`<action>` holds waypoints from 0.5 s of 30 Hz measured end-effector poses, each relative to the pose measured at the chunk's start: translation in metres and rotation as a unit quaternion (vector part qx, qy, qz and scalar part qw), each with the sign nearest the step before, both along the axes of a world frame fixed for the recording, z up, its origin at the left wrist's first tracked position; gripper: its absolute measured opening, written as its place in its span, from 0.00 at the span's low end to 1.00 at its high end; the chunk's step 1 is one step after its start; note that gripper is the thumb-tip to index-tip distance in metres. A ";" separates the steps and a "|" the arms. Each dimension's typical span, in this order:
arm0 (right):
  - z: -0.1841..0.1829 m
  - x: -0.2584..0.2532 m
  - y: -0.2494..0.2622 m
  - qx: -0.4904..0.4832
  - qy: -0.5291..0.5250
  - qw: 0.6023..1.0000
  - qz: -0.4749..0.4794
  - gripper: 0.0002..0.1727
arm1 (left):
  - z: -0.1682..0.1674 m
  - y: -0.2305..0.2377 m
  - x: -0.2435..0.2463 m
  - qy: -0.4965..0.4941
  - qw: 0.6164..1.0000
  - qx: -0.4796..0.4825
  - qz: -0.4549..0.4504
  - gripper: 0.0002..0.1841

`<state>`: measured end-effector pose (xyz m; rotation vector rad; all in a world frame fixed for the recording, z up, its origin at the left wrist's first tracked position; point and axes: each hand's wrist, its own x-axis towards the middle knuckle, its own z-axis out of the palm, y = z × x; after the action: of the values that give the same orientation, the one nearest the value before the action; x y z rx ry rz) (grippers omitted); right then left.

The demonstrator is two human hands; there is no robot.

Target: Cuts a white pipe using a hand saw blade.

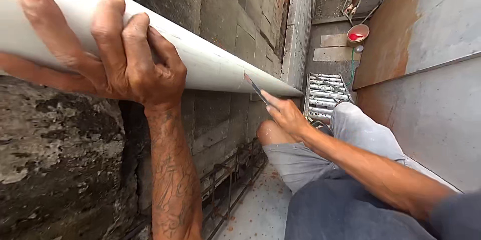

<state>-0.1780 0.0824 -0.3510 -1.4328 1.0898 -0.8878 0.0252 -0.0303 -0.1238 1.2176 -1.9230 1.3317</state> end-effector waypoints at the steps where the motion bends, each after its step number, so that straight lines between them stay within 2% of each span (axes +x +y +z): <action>1: -0.001 -0.002 0.003 0.015 0.004 1.000 0.003 0.28 | -0.001 -0.002 0.001 0.001 1.000 0.000 -0.005 0.12; 5: 0.004 0.026 -0.034 0.035 -0.033 0.999 0.013 0.28 | -0.002 0.003 -0.004 0.011 1.000 -0.002 0.009 0.12; 10: 0.011 -0.004 -0.011 0.096 -0.051 0.994 0.015 0.27 | 0.000 -0.001 0.001 -0.002 1.000 -0.001 -0.004 0.12; 15: 0.010 0.016 -0.050 0.078 -0.052 0.995 0.040 0.28 | 0.000 0.004 -0.007 0.013 1.000 -0.006 0.009 0.12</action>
<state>-0.1616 0.0323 -0.3407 -1.2778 0.9954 -0.7930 0.0184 -0.0261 -0.1240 1.2433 -1.8884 1.3274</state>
